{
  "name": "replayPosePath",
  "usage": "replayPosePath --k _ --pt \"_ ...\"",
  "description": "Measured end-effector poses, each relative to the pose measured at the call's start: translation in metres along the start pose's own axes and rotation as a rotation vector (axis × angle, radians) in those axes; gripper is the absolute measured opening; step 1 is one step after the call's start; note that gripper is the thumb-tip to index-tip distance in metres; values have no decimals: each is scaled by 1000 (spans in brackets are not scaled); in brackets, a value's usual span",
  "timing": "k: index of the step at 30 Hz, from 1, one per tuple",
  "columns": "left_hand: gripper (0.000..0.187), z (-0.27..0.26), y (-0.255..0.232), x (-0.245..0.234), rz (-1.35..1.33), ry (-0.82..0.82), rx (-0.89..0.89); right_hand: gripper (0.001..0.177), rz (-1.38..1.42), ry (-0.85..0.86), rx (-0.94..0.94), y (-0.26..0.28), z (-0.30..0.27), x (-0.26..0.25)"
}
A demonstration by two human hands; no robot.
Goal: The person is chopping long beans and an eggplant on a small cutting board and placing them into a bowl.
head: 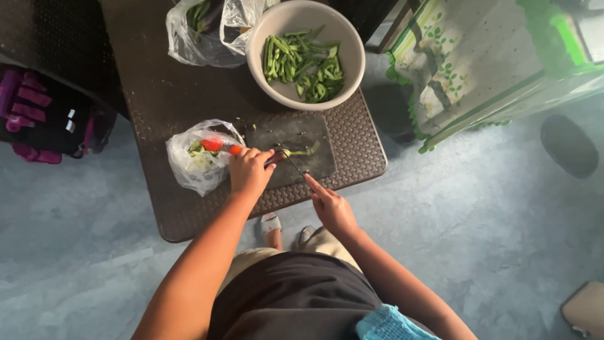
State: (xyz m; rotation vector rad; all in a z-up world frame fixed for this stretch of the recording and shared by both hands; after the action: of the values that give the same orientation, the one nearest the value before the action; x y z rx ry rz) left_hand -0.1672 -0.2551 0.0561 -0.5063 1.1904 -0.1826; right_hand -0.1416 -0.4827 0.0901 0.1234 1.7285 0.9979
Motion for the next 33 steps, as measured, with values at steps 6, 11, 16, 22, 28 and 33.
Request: replayPosePath --k 6,11,16,22,28,33 --pt "31 0 14 17 -73 44 -32 61 -120 -7 54 -11 2 13" --pt "29 -2 19 25 -70 62 -56 61 2 -78 -65 6 3 3" --pt "31 -3 19 25 -98 43 -50 62 -75 -21 -32 -4 7 13" --pt "33 -4 21 33 -88 57 -44 63 -131 -24 -100 -15 31 46" --pt "30 -1 10 25 -2 70 -89 61 -119 -3 -85 -29 27 59" --pt "29 6 22 26 -43 71 -110 60 -188 43 -37 -46 21 47"
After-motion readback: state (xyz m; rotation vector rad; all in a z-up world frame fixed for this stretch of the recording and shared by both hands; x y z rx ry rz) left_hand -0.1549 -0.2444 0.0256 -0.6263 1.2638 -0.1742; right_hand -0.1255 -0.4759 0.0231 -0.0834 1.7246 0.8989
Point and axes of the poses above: each hand's wrist, its own z-axis towards the middle knuckle, its own x-axis out of the palm, y = z × x, the point moved 7 cm from there along z, towards the middle knuckle, and after that the axes turned 6 degrees about x, right-handed, at the moved point
